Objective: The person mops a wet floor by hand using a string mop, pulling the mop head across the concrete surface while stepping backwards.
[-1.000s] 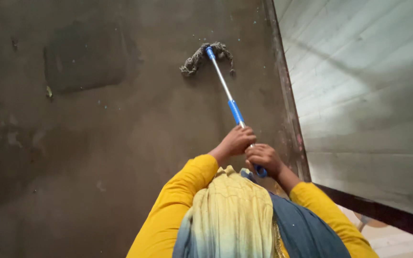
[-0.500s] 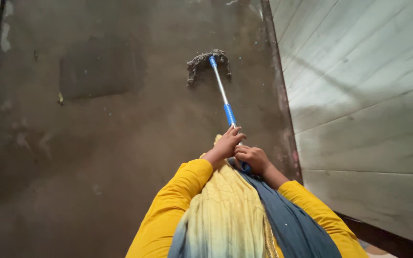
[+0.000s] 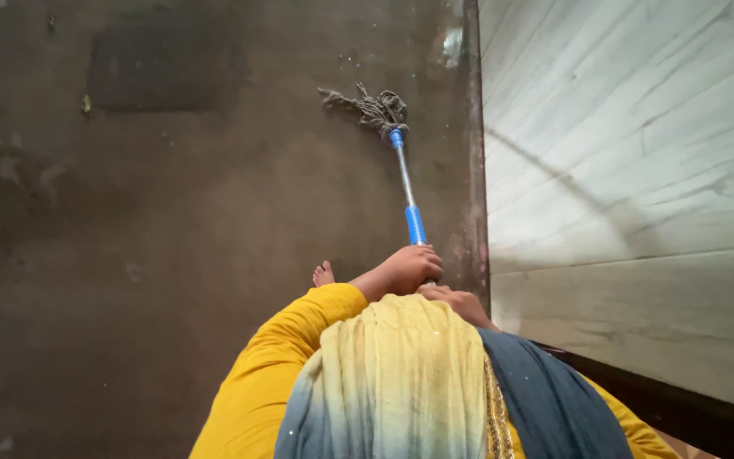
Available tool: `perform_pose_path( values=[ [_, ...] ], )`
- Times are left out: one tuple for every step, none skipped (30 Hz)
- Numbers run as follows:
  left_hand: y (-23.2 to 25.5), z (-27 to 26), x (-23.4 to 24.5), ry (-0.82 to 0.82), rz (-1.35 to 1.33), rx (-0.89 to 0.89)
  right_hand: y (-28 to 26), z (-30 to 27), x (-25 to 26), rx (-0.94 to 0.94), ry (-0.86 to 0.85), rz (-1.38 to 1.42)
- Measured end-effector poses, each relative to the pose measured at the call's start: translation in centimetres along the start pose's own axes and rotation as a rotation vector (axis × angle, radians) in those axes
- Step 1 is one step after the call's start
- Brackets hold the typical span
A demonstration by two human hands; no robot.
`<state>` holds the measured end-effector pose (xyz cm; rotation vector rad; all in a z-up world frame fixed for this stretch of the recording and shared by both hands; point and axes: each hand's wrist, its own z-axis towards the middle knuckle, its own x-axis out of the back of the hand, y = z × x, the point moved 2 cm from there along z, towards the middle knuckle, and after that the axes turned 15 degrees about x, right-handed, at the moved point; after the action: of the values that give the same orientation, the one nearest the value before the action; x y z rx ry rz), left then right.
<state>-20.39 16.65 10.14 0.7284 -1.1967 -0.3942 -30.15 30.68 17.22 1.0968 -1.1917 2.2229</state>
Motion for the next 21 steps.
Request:
perform_pose_path(
  values=[
    [0.5,-0.1,-0.7,0.003,-0.012,-0.024,0.2,-1.1,0.0,-0.008,0.042,0.054],
    [0.6,0.0,-1.4,-0.001,-0.017,-0.016,0.4,-1.8,-0.1,-0.012,0.039,0.064],
    [0.7,0.5,-1.9,0.016,-0.015,-0.008,0.7,-2.2,0.2,0.044,0.043,0.008],
    [0.6,0.9,-2.2,0.032,-0.012,-0.003,0.9,-2.3,0.4,0.099,0.049,-0.051],
    [0.5,0.9,-2.4,0.026,-0.016,0.002,0.9,-2.3,0.4,0.095,0.049,-0.043],
    [0.2,1.4,-2.4,0.043,-0.019,-0.005,0.9,-2.1,0.9,0.13,0.101,-0.053],
    [0.0,1.8,-2.3,0.06,-0.021,-0.012,1.0,-1.9,1.3,0.166,0.153,-0.062],
    [-0.4,2.1,-2.1,0.061,-0.024,-0.012,1.3,-1.4,1.5,0.164,0.15,-0.062],
    [-0.7,2.4,-1.8,0.048,-0.033,-0.011,1.5,-1.0,1.7,0.168,0.171,-0.033],
    [-1.2,2.6,-1.3,0.036,-0.039,-0.008,1.9,-0.3,1.9,0.175,0.191,-0.002],
    [-1.5,3.0,-0.8,0.038,-0.041,-0.005,2.3,0.3,2.0,0.176,0.189,0.0],
    [-1.9,3.2,-0.3,0.056,-0.047,-0.028,2.8,1.1,1.9,0.178,0.169,-0.026],
    [-2.6,3.6,0.4,0.073,-0.054,-0.051,3.6,1.9,1.8,0.181,0.15,-0.052],
    [-3.3,3.9,0.9,0.069,-0.058,-0.047,4.3,2.6,1.8,0.177,0.149,-0.046],
    [-4.2,4.4,1.4,0.071,-0.078,-0.043,5.2,3.3,1.9,0.196,0.149,-0.042],
    [-5.4,5.3,1.9,0.072,-0.095,-0.043,6.4,4.2,2.2,0.217,0.153,-0.042],
    [-6.7,6.4,2.4,0.067,-0.096,-0.043,7.7,5.2,2.6,0.213,0.156,-0.041],
    [-8.0,7.4,3.0,0.086,-0.078,-0.059,8.9,6.5,2.9,0.212,0.136,-0.04],
    [-9.4,8.4,3.8,0.105,-0.061,-0.075,10.0,7.9,3.1,0.211,0.117,-0.039],
    [-10.7,9.5,4.7,0.097,-0.065,-0.081,11.1,9.3,3.6,0.202,0.122,-0.041],
    [-12.0,10.6,5.7,0.082,-0.055,-0.078,12.1,10.6,4.3,0.178,0.128,-0.045]
  ],
)
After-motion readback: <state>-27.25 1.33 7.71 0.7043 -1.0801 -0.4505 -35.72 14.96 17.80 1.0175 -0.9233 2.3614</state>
